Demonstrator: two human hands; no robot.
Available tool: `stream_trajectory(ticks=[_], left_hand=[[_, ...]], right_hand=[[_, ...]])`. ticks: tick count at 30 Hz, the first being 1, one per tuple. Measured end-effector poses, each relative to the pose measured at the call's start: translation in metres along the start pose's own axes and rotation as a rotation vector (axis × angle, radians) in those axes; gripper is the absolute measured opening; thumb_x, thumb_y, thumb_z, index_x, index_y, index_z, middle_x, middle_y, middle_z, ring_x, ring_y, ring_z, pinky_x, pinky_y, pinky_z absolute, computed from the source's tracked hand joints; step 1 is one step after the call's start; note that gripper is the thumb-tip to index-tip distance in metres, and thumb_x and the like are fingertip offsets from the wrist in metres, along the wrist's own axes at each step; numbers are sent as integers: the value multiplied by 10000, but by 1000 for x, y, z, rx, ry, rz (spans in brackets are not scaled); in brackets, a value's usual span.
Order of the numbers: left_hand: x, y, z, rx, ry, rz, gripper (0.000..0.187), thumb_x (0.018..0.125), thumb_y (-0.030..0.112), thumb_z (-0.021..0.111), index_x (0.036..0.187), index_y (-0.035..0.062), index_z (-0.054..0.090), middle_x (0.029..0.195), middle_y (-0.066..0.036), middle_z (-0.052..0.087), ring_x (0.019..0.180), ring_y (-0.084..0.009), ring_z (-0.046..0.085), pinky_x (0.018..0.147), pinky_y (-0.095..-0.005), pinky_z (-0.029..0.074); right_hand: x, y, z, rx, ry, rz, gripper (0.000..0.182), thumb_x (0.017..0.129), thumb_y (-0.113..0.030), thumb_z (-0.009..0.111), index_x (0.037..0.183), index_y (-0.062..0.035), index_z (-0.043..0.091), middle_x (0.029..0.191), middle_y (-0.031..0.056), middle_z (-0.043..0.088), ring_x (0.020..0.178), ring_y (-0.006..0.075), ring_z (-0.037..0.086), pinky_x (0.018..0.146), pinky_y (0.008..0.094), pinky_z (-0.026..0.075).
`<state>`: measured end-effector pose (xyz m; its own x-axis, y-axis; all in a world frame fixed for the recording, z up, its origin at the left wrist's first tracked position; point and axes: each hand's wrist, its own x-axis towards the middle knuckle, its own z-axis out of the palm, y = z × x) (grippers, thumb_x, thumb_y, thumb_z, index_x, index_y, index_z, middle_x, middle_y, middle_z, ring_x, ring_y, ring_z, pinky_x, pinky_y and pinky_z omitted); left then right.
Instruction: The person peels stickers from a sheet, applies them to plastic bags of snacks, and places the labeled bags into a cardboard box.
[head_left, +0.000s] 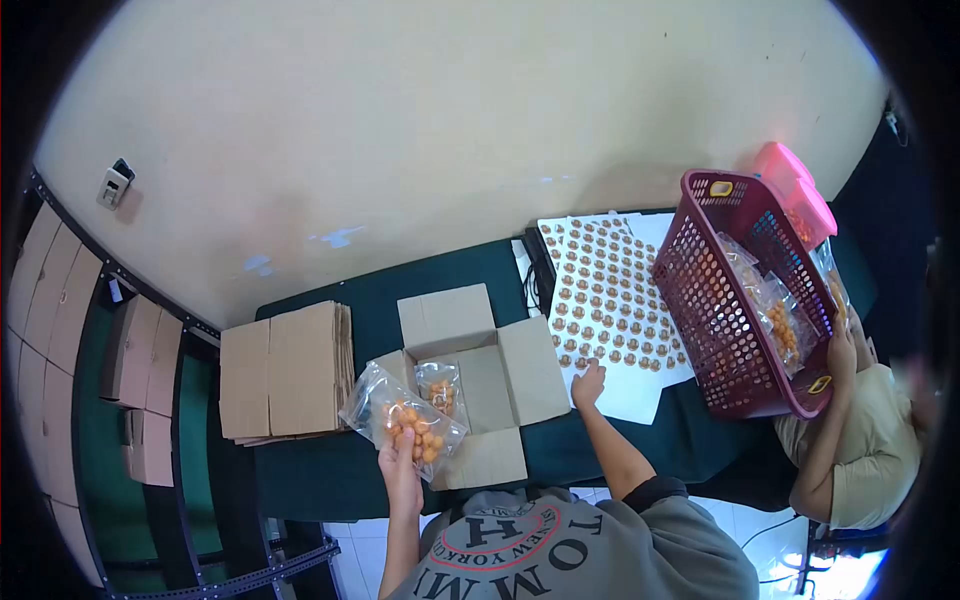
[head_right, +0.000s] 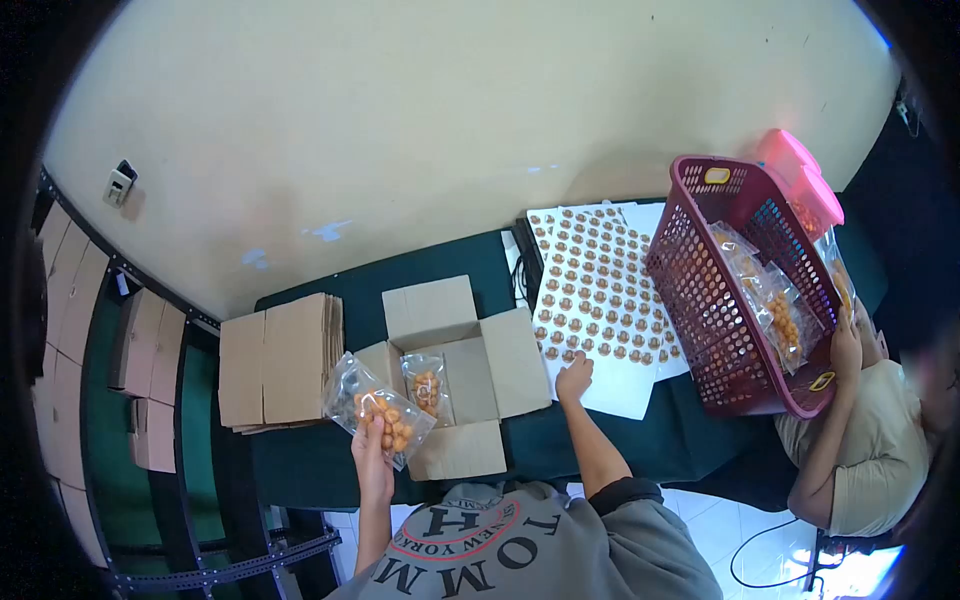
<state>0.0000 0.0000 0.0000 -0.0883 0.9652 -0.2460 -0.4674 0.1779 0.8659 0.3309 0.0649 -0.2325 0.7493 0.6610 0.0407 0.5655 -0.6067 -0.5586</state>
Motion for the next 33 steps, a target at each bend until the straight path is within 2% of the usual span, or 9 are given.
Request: stream_trajectory(ticks=[2, 7, 10, 12, 20, 23, 25, 27, 33], left_hand=[[3, -3, 8, 10, 28, -1, 249, 875, 159, 492, 1074, 11, 474, 962, -54, 567, 841, -99, 568, 718, -219, 478], [2, 0, -21, 31, 25, -18, 233, 879, 157, 485, 1060, 10, 479, 931, -60, 576, 802, -97, 578, 681, -213, 482], [3, -2, -34, 30, 26, -16, 234, 879, 157, 482, 1061, 9, 478, 929, -63, 580, 798, -94, 580, 662, -198, 479], [2, -1, -37, 26, 23, -18, 235, 879, 157, 482, 1062, 9, 477, 932, -65, 581, 803, -93, 581, 656, -191, 476], [-2, -9, -52, 25, 72, -59, 291, 858, 128, 524, 1113, 4, 462, 955, -55, 564, 830, -111, 572, 682, -221, 486], [1, -15, -57, 1, 64, -76, 283, 858, 131, 523, 1105, 5, 465, 961, -55, 559, 836, -117, 571, 675, -232, 491], [5, -21, -63, 19, 45, -81, 281, 858, 132, 524, 1104, 10, 464, 970, -58, 555, 835, -116, 571, 674, -235, 493], [6, -21, -63, 1, 46, -93, 282, 858, 130, 525, 1105, 11, 460, 968, -59, 554, 829, -114, 570, 679, -234, 492], [1, -16, -59, 58, 89, -74, 252, 862, 150, 521, 1076, 23, 480, 922, -47, 562, 798, -113, 571, 669, -226, 479]], right_hand=[[12, -4, -5, -46, -46, 54, 445, 656, -34, 603, 1060, -106, 432, 998, 128, 463, 940, 302, 489, 743, 424, 418], [-4, -15, -8, -27, -25, 99, 364, 656, -22, 597, 985, -100, 462, 991, 125, 462, 927, 296, 490, 714, 422, 421], [-9, -19, -9, -31, -69, 44, 428, 653, -12, 594, 1054, -81, 463, 1000, 136, 459, 954, 305, 480, 747, 417, 420], [-15, -20, -6, 48, 76, 34, 463, 647, 3, 591, 1093, -43, 475, 1009, 149, 453, 971, 312, 469, 790, 399, 412], [-18, -3, -3, 119, 60, -160, 363, 669, -4, 573, 1027, -23, 514, 1000, 162, 455, 947, 321, 474, 798, 385, 403], [-15, -14, -11, 155, 56, -106, 315, 689, -33, 592, 995, -36, 517, 1002, 163, 461, 941, 317, 485, 786, 386, 405], [-8, -18, -9, 141, 131, -42, 279, 711, -65, 597, 976, -43, 516, 954, 148, 494, 894, 305, 516, 752, 393, 419], [2, -17, -5, 174, 146, 70, 210, 718, -138, 617, 884, -46, 525, 856, 121, 510, 806, 280, 526, 703, 376, 421], [19, -9, 8, -18, 100, 140, 127, 754, -166, 574, 767, -41, 557, 827, 130, 541, 744, 288, 551, 640, 400, 440]])
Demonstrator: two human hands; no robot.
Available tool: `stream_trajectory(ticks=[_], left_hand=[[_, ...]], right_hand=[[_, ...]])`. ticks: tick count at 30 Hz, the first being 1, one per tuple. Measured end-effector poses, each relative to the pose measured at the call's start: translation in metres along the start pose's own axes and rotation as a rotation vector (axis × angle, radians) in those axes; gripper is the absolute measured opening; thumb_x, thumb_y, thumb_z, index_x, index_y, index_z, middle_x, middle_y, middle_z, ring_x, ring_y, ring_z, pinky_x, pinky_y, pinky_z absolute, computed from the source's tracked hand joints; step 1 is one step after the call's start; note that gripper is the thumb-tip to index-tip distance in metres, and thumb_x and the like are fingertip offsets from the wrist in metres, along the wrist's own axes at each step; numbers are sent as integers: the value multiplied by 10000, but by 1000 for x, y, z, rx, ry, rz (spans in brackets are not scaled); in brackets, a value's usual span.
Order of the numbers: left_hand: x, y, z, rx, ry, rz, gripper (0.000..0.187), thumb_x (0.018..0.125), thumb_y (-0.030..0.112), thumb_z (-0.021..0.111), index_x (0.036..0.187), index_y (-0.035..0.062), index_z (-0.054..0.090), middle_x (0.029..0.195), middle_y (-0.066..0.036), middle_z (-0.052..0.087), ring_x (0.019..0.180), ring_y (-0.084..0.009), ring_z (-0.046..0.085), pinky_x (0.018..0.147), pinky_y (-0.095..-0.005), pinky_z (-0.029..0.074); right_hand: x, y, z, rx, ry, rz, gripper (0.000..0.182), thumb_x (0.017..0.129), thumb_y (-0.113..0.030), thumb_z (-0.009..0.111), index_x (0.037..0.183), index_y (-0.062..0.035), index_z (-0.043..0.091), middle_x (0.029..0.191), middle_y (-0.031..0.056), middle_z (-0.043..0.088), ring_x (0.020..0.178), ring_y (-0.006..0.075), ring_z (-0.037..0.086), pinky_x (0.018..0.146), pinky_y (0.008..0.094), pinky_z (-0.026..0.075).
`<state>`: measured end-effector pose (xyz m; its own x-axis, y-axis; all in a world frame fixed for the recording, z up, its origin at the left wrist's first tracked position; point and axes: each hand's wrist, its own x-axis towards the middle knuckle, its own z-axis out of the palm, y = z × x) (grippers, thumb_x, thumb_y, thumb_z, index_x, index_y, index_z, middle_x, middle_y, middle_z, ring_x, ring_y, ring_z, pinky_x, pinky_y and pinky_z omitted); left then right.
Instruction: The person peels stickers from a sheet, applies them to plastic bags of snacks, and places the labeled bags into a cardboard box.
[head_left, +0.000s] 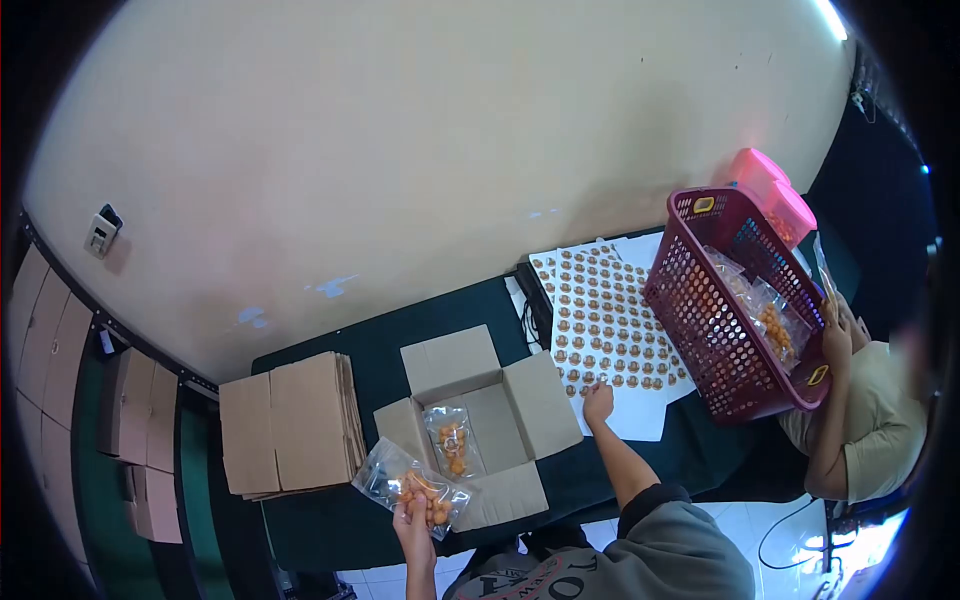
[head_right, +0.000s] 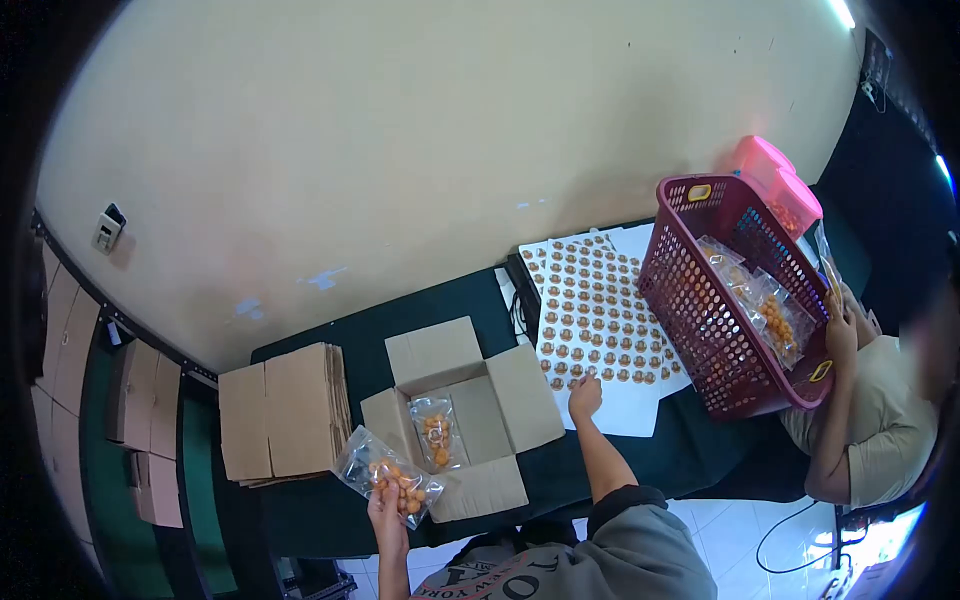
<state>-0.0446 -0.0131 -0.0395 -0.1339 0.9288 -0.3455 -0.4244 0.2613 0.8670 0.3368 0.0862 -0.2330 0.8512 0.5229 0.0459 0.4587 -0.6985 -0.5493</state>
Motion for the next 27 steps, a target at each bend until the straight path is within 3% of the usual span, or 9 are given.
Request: stream_trajectory(ticks=[6, 14, 17, 20, 22, 23, 26, 27], left_hand=[[-3, 0, -4, 36, 54, -5, 252, 855, 166, 538, 1056, 22, 487, 915, -38, 561, 807, -98, 562, 688, -223, 468], [2, -8, -2, 20, 44, -1, 226, 853, 170, 543, 1022, 27, 498, 861, -17, 548, 760, -78, 549, 655, -209, 457], [1, -6, -1, 15, 7, -24, 312, 852, 129, 534, 1119, -9, 449, 966, -62, 557, 836, -119, 564, 692, -242, 484], [1, -7, 0, 8, -18, -18, 311, 852, 137, 535, 1115, -5, 449, 955, -62, 560, 822, -115, 567, 673, -238, 486], [-1, -6, 3, -9, -10, 15, 280, 855, 141, 531, 1087, 0, 461, 962, -62, 557, 819, -115, 569, 672, -230, 484], [-1, -4, 6, -13, -10, 20, 280, 855, 141, 531, 1087, 0, 461, 962, -62, 557, 819, -115, 569, 672, -230, 484], [-6, 0, 7, -28, 8, 47, 249, 861, 151, 526, 1056, 3, 483, 930, -58, 568, 798, -101, 563, 646, -215, 472], [-5, -2, 3, -9, -26, 29, 246, 864, 158, 523, 1051, 3, 490, 909, -56, 574, 790, -93, 557, 640, -209, 463]], right_hand=[[-3, 2, 0, -80, 28, -133, 138, 825, -148, 461, 859, -28, 522, 876, 137, 509, 825, 309, 531, 650, 437, 439], [-3, 8, -9, -18, -8, -301, 168, 834, -133, 434, 891, 17, 483, 842, 201, 525, 760, 359, 531, 652, 455, 433], [-3, 10, -7, 45, 12, -296, 199, 827, -161, 455, 885, 25, 492, 816, 214, 523, 736, 369, 533, 643, 459, 426], [-4, 17, -14, 86, -89, -386, 234, 823, -191, 455, 874, 33, 502, 828, 237, 526, 714, 373, 537, 635, 445, 423], [-4, 20, -22, 335, -324, -293, 249, 813, -200, 456, 857, 39, 507, 864, 269, 518, 701, 382, 533, 644, 432, 418], [-4, 19, -24, 337, -323, -299, 249, 813, -200, 456, 857, 39, 507, 864, 269, 518, 701, 382, 533, 644, 432, 418], [-20, -3, -67, 1033, -660, 323, 182, 841, -207, 456, 889, -34, 483, 752, 65, 518, 672, 165, 549, 611, 292, 455], [-23, -4, -78, 1018, -699, 257, 128, 855, -175, 471, 912, -61, 476, 749, 33, 517, 690, 114, 536, 643, 252, 463]])
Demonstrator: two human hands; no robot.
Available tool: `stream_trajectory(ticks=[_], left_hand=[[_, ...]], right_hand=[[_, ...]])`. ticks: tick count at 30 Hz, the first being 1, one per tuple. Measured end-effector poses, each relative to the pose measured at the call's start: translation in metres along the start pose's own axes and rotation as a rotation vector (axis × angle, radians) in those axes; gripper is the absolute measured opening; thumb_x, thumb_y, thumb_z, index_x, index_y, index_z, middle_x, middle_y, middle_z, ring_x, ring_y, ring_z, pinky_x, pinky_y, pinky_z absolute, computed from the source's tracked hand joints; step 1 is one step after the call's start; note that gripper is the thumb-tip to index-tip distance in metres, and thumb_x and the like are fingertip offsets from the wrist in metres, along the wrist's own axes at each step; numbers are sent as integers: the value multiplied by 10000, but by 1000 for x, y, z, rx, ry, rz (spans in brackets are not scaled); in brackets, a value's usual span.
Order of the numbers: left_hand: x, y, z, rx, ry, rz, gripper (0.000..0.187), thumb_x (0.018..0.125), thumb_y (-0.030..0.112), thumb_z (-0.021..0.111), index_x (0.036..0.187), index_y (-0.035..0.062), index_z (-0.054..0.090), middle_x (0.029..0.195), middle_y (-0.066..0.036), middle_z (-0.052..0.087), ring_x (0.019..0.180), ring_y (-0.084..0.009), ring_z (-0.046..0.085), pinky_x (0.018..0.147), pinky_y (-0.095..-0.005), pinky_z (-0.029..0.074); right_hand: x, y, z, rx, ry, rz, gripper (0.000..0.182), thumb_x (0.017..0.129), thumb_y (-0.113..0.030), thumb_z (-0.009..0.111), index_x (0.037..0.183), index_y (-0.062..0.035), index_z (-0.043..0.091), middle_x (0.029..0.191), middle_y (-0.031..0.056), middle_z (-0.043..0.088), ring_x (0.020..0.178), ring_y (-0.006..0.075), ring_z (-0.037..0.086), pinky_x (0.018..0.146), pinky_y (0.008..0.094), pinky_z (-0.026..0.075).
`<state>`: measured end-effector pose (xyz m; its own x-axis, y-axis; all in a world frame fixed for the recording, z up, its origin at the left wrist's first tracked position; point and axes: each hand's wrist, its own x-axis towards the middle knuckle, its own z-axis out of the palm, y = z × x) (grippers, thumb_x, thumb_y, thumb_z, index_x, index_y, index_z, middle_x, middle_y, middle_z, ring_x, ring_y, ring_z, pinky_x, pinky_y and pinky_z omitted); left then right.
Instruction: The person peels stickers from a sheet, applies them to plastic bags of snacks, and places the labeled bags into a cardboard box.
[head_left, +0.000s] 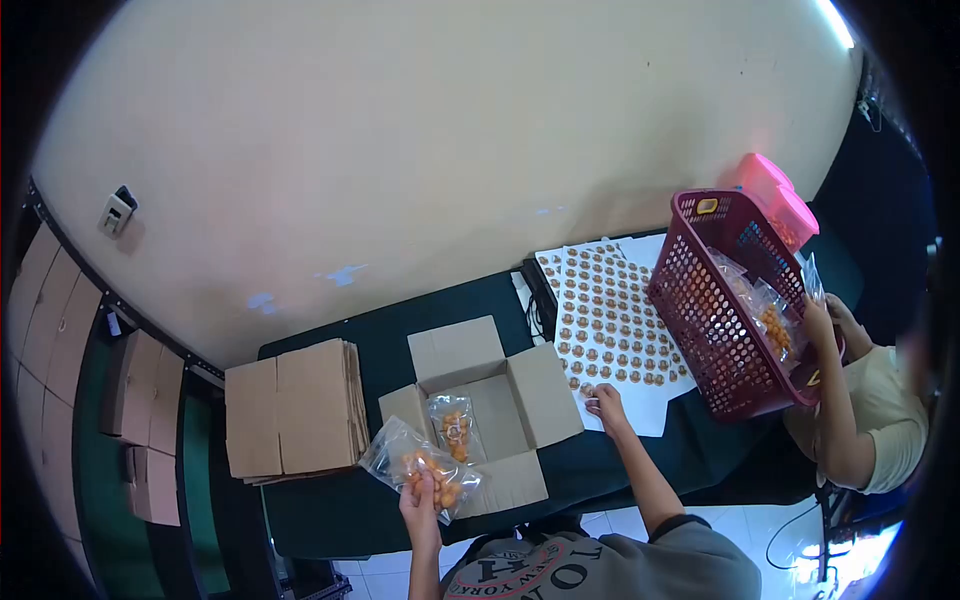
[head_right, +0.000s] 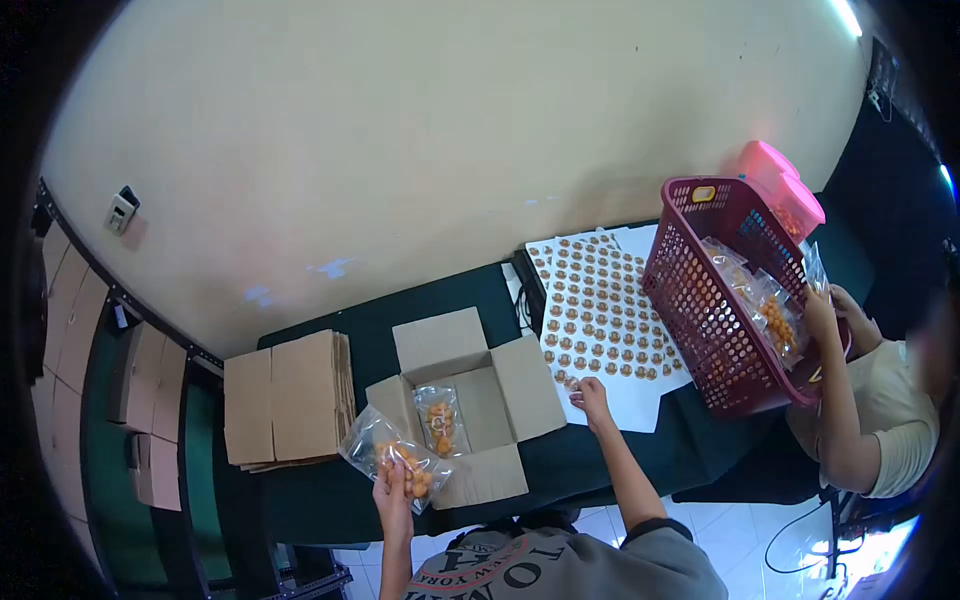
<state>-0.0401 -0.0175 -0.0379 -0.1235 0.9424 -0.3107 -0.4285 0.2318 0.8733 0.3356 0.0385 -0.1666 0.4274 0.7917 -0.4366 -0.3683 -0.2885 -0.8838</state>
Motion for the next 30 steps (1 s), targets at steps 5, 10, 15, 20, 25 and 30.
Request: stream_trajectory(ticks=[5, 10, 15, 20, 25, 30], left_hand=[[-5, 7, 15, 76, -73, 13, 269, 892, 229, 476, 998, -13, 529, 861, -47, 585, 763, -84, 552, 675, -211, 445], [-9, 23, 39, 146, -282, -3, 292, 884, 212, 489, 1010, -46, 538, 901, -71, 594, 805, -98, 563, 716, -218, 447], [-11, 20, 48, 235, -369, 115, 250, 880, 170, 498, 986, -52, 541, 870, -64, 599, 787, -82, 557, 694, -210, 442], [-5, 7, 30, 294, -460, 173, 335, 900, 272, 453, 933, -52, 532, 828, -63, 589, 757, -76, 537, 660, -215, 431], [-11, 23, 26, 422, -484, 280, 454, 875, 404, 449, 883, -45, 517, 765, -45, 568, 723, -65, 509, 629, -212, 416], [-13, 25, 20, 406, -446, 286, 441, 868, 402, 464, 856, -36, 509, 751, -45, 562, 713, -65, 506, 632, -210, 410]], right_hand=[[-90, -66, 41, 110, -174, -175, 129, 827, -78, 530, 941, -37, 485, 769, 37, 536, 708, 111, 540, 667, 245, 462], [-170, -114, 102, 118, -438, -225, 169, 811, -26, 544, 977, -8, 515, 838, 50, 569, 787, 106, 549, 737, 223, 442], [-219, -121, 141, -183, -729, -321, 169, 792, -51, 590, 940, 10, 538, 849, 45, 579, 796, 89, 548, 752, 227, 441], [-224, -115, 155, -462, -631, -530, 163, 757, -62, 632, 870, -10, 527, 760, 20, 573, 705, 66, 542, 647, 202, 430], [-225, -116, 161, -458, -673, -495, 157, 756, -58, 631, 850, -13, 513, 757, 19, 571, 700, 64, 538, 637, 200, 428], [-222, -104, 168, -422, -699, -473, 161, 753, -54, 634, 846, -12, 509, 749, 22, 571, 698, 65, 539, 634, 201, 427]])
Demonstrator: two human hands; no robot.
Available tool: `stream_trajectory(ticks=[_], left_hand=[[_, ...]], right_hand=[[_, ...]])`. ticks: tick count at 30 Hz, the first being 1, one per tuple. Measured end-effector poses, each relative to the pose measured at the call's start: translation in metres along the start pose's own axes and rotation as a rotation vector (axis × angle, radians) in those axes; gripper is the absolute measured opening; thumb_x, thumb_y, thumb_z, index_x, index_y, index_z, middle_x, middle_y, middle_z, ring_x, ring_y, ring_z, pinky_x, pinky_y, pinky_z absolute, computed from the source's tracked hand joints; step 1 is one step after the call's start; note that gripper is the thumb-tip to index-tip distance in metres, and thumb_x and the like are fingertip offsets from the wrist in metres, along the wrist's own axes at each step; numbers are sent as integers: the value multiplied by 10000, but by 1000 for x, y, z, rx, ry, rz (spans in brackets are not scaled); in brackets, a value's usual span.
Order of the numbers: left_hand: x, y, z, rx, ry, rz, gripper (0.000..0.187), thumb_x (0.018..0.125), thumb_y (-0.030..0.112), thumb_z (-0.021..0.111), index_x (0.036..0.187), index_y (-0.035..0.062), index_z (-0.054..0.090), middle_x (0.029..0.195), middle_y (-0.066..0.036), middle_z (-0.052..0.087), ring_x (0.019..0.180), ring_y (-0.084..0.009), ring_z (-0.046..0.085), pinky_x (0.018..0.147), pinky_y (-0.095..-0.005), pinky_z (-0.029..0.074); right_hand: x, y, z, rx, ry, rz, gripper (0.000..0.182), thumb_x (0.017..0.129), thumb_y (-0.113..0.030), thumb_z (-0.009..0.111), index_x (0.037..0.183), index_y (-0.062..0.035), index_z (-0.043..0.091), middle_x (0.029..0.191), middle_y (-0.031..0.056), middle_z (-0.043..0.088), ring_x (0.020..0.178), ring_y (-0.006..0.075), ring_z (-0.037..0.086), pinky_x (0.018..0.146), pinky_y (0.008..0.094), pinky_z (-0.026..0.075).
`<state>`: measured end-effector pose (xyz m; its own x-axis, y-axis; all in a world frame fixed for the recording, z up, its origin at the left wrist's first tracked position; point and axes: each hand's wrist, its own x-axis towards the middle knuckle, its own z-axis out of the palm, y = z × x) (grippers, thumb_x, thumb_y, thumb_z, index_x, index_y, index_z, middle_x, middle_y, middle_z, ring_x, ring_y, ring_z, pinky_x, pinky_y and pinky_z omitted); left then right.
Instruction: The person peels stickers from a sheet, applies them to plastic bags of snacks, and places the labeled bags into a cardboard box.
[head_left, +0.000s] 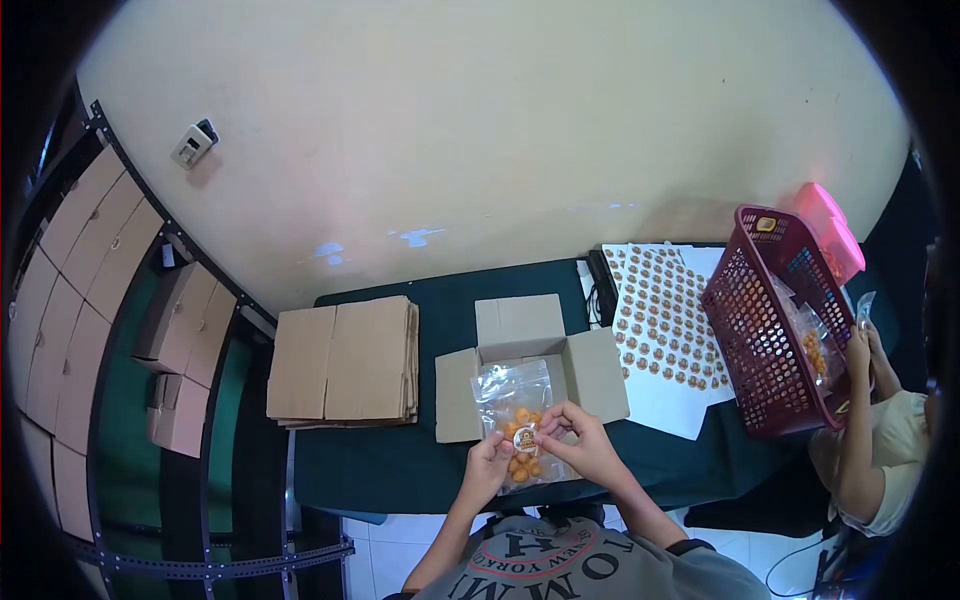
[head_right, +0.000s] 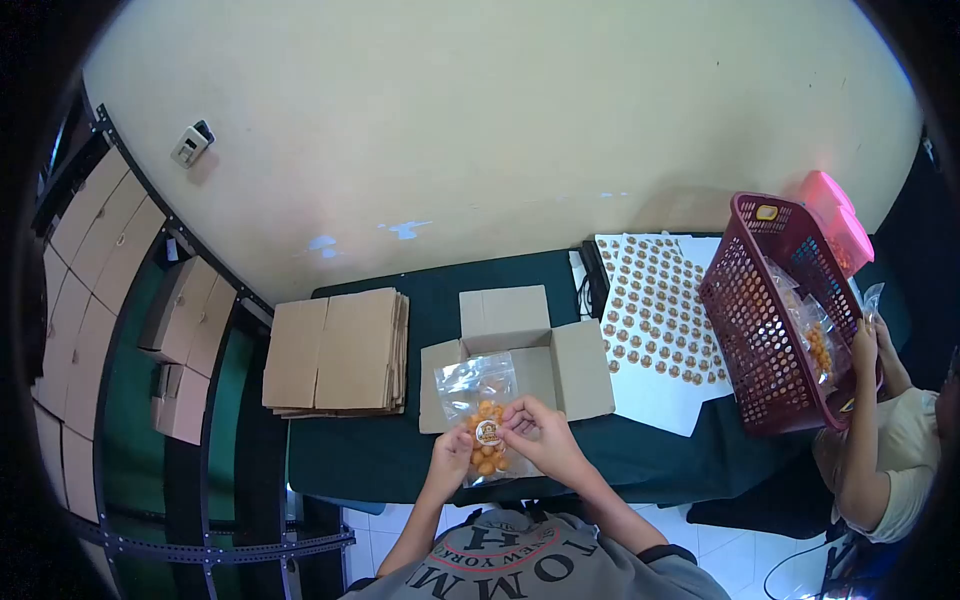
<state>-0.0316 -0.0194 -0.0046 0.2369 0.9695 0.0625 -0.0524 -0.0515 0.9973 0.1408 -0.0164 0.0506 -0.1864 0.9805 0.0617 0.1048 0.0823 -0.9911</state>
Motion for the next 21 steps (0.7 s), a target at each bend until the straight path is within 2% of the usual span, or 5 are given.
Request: stream_trajectory(ticks=[5, 10, 13, 16, 21], left_hand=[[-1, -2, -3, -28, 3, -6, 407, 859, 371, 497, 862, -35, 508, 759, -44, 566, 720, -67, 516, 637, -209, 414], [-2, 5, -1, -136, -23, -114, 313, 856, 237, 544, 952, -60, 512, 816, -59, 586, 774, -69, 549, 662, -200, 438], [-1, 6, 5, -212, 26, -95, 266, 854, 176, 550, 974, -60, 523, 825, -52, 592, 747, -69, 558, 642, -196, 447], [-2, 22, 7, -134, 80, -141, 234, 849, 145, 553, 961, -61, 540, 817, -41, 592, 712, -59, 551, 612, -187, 443], [-5, 17, 0, -68, 132, -102, 213, 850, 138, 550, 947, -51, 559, 796, -31, 590, 693, -32, 523, 582, -172, 424]], right_hand=[[2, -5, 6, -38, 34, 3, 172, 747, -59, 642, 842, -10, 508, 732, 19, 569, 687, 64, 542, 631, 200, 430], [-1, -8, 12, -96, 86, -41, 170, 735, -47, 638, 842, -5, 513, 729, 25, 570, 670, 73, 544, 626, 203, 434], [-1, -9, 15, -146, 107, -73, 175, 725, -41, 635, 846, -1, 516, 724, 38, 569, 657, 85, 548, 620, 207, 435], [-1, -13, 18, -192, 130, -101, 179, 718, -42, 634, 848, 1, 518, 718, 48, 566, 648, 94, 549, 612, 211, 435], [0, -9, 28, -247, 174, -170, 179, 717, -47, 635, 850, -2, 523, 706, 49, 566, 635, 91, 538, 595, 214, 430]])
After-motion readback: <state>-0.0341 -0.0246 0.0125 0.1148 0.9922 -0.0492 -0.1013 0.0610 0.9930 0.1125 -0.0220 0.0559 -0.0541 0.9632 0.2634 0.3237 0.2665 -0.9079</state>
